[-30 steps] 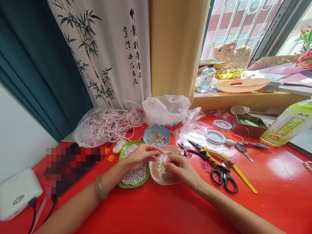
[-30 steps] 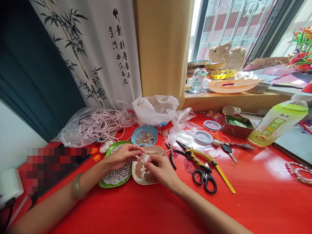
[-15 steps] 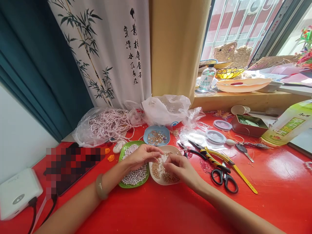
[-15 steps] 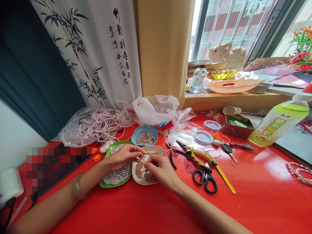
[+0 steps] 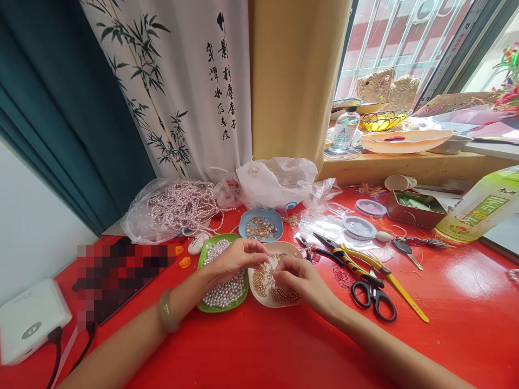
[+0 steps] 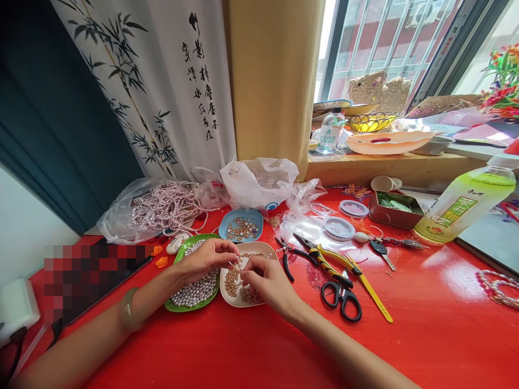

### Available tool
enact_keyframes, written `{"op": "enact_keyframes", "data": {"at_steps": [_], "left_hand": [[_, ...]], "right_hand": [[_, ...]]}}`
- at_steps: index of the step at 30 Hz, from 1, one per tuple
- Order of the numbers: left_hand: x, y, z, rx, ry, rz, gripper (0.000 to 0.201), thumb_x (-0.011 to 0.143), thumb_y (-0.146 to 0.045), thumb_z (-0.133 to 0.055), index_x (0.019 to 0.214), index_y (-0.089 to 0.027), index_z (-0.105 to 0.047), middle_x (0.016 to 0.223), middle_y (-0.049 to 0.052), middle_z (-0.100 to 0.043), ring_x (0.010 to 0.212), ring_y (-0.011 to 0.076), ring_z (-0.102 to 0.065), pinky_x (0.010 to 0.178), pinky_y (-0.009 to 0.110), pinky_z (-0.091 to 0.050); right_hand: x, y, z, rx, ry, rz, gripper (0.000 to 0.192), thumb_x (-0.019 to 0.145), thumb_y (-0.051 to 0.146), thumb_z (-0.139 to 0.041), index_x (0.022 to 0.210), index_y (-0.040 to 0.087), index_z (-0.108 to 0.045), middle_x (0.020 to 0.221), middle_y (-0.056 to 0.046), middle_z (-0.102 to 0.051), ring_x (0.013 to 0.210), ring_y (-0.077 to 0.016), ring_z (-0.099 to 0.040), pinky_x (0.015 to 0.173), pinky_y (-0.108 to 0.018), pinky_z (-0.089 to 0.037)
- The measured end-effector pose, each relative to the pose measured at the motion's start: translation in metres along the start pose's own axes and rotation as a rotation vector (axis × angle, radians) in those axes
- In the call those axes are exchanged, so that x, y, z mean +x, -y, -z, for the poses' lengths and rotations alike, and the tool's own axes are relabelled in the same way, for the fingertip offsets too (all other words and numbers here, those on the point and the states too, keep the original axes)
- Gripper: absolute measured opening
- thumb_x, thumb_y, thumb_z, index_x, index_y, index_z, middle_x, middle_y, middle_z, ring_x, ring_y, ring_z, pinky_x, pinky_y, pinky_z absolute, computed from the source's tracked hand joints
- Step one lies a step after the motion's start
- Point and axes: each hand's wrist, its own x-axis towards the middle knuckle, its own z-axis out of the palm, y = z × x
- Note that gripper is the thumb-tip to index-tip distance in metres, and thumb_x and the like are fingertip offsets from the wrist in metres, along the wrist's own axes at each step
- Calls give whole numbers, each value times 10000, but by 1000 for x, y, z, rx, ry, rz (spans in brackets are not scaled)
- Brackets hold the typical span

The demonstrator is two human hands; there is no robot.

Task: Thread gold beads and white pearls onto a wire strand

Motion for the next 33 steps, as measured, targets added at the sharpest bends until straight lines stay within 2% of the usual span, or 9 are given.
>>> {"op": "enact_keyframes", "data": {"at_steps": [17, 25, 33], "left_hand": [[3, 4, 2, -82, -19, 15, 237, 537, -231, -714, 716, -115, -612, 673, 12, -578, 617, 74, -509, 629, 213, -406], [1, 3, -1, -77, -24, 6, 235, 525, -229, -718, 703, -116, -615, 660, 10, -574, 609, 74, -504, 628, 214, -403], [0, 0, -1, -83, -5, 4, 215, 555, -237, -700, 710, -121, -608, 680, 12, -579, 624, 79, -514, 640, 228, -404]], "right_hand": [[0, 3, 1, -16, 6, 62, 134, 713, 162, -448, 588, 151, -498, 582, 22, -467, 546, -87, -398, 510, -202, -297], [-2, 4, 2, -26, 7, 40, 127, 695, 154, -447, 574, 155, -488, 549, 34, -429, 514, -81, -368, 482, -199, -274], [0, 5, 0, -12, 1, 41, 150, 722, 201, -471, 586, 146, -504, 568, 26, -471, 514, -77, -401, 479, -195, -296]]}}
